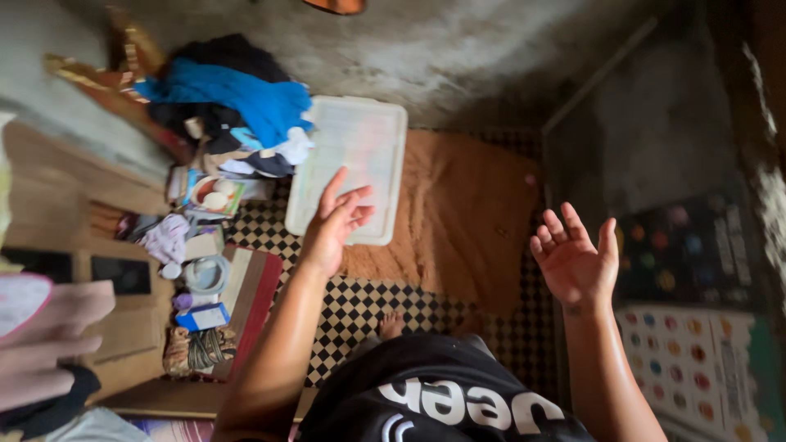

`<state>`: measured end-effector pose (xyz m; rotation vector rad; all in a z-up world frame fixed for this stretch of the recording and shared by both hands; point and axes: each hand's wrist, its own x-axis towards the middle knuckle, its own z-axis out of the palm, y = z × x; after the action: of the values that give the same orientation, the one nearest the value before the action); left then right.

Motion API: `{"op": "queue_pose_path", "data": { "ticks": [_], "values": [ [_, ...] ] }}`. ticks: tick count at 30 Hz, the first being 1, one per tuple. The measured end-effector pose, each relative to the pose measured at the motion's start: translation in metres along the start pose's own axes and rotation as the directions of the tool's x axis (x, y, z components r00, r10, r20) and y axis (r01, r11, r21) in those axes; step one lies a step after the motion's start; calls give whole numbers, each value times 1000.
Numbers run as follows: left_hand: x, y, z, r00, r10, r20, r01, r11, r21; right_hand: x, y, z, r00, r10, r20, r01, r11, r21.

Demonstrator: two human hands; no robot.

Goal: The person uses a screwdriver to tighten screws into a wooden shelf mounted on a wall. They then adjust the shelf's position and continue to secure it with the screwdriver.

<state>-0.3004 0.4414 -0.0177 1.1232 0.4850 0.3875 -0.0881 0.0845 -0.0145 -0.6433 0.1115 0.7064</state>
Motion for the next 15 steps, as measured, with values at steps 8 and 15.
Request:
{"op": "queue_pose_path", "data": {
  "ticks": [8, 15],
  "values": [
    [-22, -1, 6, 981, 104, -165, -117, 991, -70, 42, -10, 21, 987, 131, 97, -119, 986, -120],
    [-60, -12, 40, 907, 178, -382, -240, 963, -123, 91, -52, 23, 943, 268, 200, -212, 942, -261]
  ]
}}
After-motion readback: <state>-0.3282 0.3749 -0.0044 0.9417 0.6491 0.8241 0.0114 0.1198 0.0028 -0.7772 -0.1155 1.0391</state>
